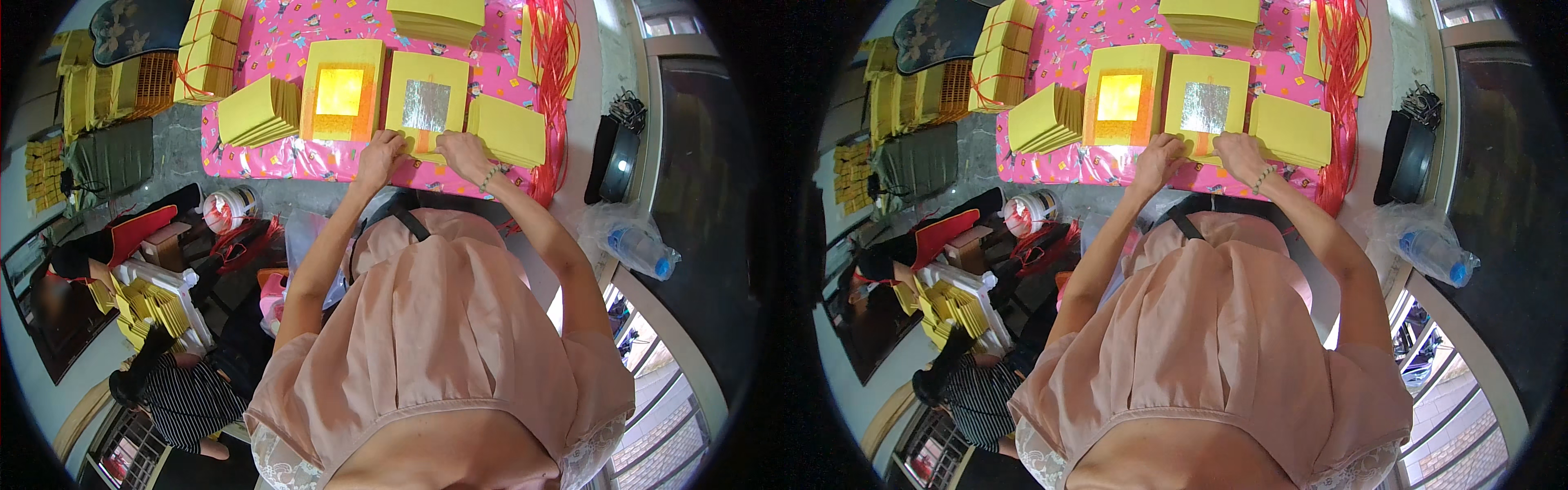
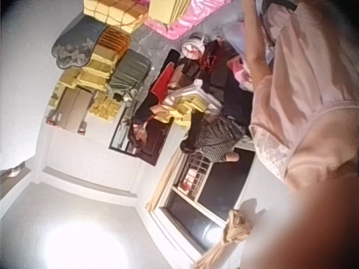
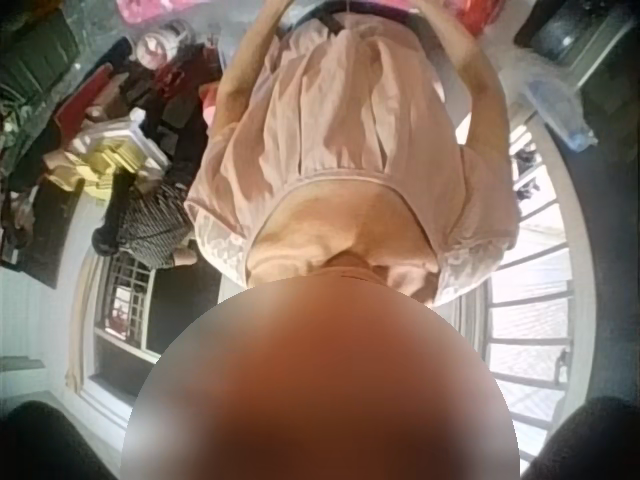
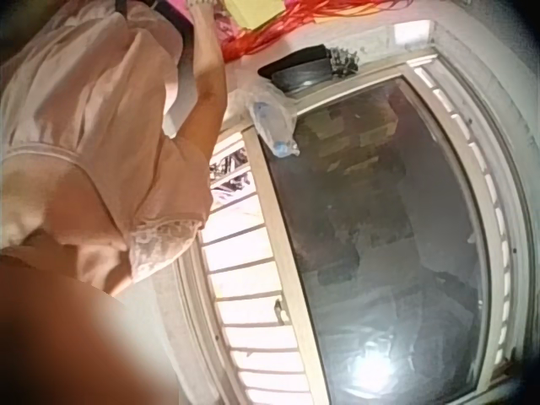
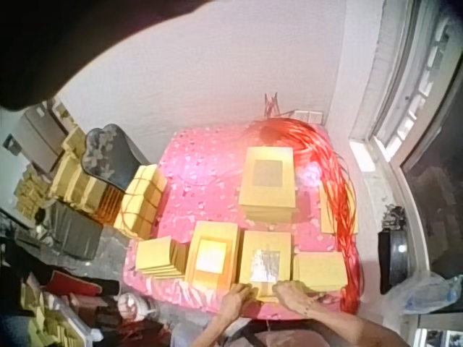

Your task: The person is sorting and stacking yellow gold and silver leaf papers onto a table.

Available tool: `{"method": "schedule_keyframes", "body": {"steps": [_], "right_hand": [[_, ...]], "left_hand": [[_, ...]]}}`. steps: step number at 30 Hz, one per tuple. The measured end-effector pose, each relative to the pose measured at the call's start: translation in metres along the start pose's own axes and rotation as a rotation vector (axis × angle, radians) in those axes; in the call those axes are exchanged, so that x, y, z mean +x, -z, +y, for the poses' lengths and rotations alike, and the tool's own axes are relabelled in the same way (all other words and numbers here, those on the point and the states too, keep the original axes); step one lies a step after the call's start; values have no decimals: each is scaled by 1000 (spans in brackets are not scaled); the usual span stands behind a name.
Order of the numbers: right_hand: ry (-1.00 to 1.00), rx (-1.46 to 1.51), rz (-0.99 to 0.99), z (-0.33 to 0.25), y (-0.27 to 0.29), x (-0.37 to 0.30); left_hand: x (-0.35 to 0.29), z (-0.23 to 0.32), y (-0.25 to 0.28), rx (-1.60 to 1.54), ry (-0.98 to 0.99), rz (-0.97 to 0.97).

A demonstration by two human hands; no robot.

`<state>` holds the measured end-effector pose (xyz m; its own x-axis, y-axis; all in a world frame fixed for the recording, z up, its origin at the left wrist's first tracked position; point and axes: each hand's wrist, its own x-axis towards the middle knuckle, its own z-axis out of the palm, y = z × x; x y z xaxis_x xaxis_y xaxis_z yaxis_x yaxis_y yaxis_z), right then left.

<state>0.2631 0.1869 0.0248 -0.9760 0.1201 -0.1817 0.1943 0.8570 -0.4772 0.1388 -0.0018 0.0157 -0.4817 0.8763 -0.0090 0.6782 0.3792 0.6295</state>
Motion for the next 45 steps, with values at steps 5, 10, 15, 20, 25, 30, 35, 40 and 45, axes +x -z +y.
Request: {"method": "schedule_keyframes", "body": {"steps": [5,10,15,20,25,30,35,40,45], "right_hand": [[-5,14,2,1,1,1],[-14,18,-1,0,3,0],[-13,24,-4,1,4,1],[-11,30,-19,2,3,1],[-13,40,-19,1,5,1],[-9,27,1,3,1,0],[15,-13,-9,2,-2,-3],[86,-64,9,-2,0,-9],[96,-85,42,-2,-5,-9]], "left_hand": [[1,-1,1,9,1,-10],[3,-4,0,-8,17,-8],[3,-6,0,-7,5,-10],[3,-4,2,-12,-2,-1],[3,-3,3,-26,14,11],[4,-3,1,-27,21,0],[3,-5,0,-24,25,-4],[3,-6,0,-36,18,-1],[5,-4,2,-43,32,7]]}}
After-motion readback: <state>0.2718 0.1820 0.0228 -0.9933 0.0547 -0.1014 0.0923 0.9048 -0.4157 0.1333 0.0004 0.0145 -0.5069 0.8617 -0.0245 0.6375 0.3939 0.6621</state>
